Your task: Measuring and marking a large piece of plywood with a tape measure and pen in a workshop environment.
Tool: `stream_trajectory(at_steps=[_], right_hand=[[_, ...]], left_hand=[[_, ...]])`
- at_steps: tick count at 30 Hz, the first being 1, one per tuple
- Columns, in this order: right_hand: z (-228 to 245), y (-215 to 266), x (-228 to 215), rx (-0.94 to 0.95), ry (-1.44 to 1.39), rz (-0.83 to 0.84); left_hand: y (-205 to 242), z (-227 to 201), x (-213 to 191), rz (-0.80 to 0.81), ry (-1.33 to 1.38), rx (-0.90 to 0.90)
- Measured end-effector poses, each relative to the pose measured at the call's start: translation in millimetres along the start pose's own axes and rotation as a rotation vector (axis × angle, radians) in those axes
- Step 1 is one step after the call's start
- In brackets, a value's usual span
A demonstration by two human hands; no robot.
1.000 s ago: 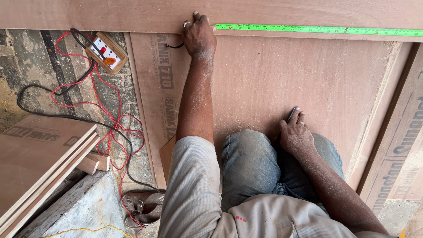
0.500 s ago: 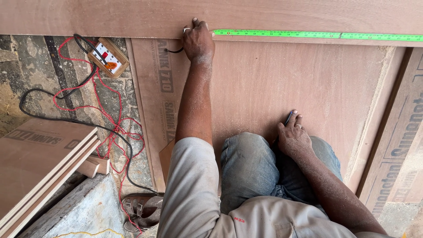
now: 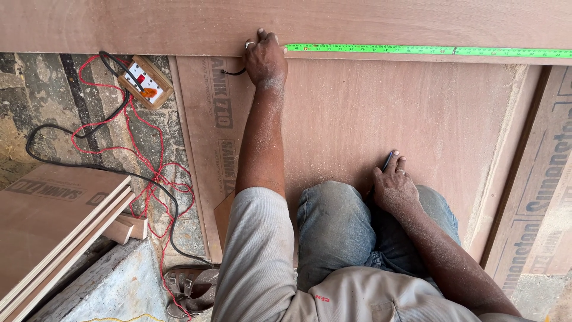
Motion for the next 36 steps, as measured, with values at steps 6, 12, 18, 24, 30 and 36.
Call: stream_trajectory(at_steps=[6, 12, 18, 24, 30, 36], right_hand=[[-3, -5, 10, -0.016, 0.013, -0.024], [-17, -12, -1, 0.085, -0.219, -0.132], [-24, -74, -84, -0.341, -0.868, -0.677], [5, -153, -163, -0.489, -1.460, -0.708], [10, -190, -173, -0.372, -1.355, -0.753], [22, -184, -185, -0.448, -1.246, -0.780]], left_hand=[[6, -5, -11, 0.090, 0.010, -0.043], [4, -5, -12, 0.031, -0.031, -0.009], [6, -5, -15, 0.010, 0.018, -0.017], [3, -1, -5, 0.124, 0.044, -0.065], [1, -1, -4, -0.015, 0.022, -0.003], [1, 1, 3, -0.017, 0.013, 0.000]])
Point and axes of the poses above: each hand's wrist, its own y-axis away from the middle knuckle, its own x-axis out of the palm, z = x × y, the point moved 4 cm from there along -y, towards the middle knuckle, and after that the axes turned 3 degrees about y, right-handed, at the moved point
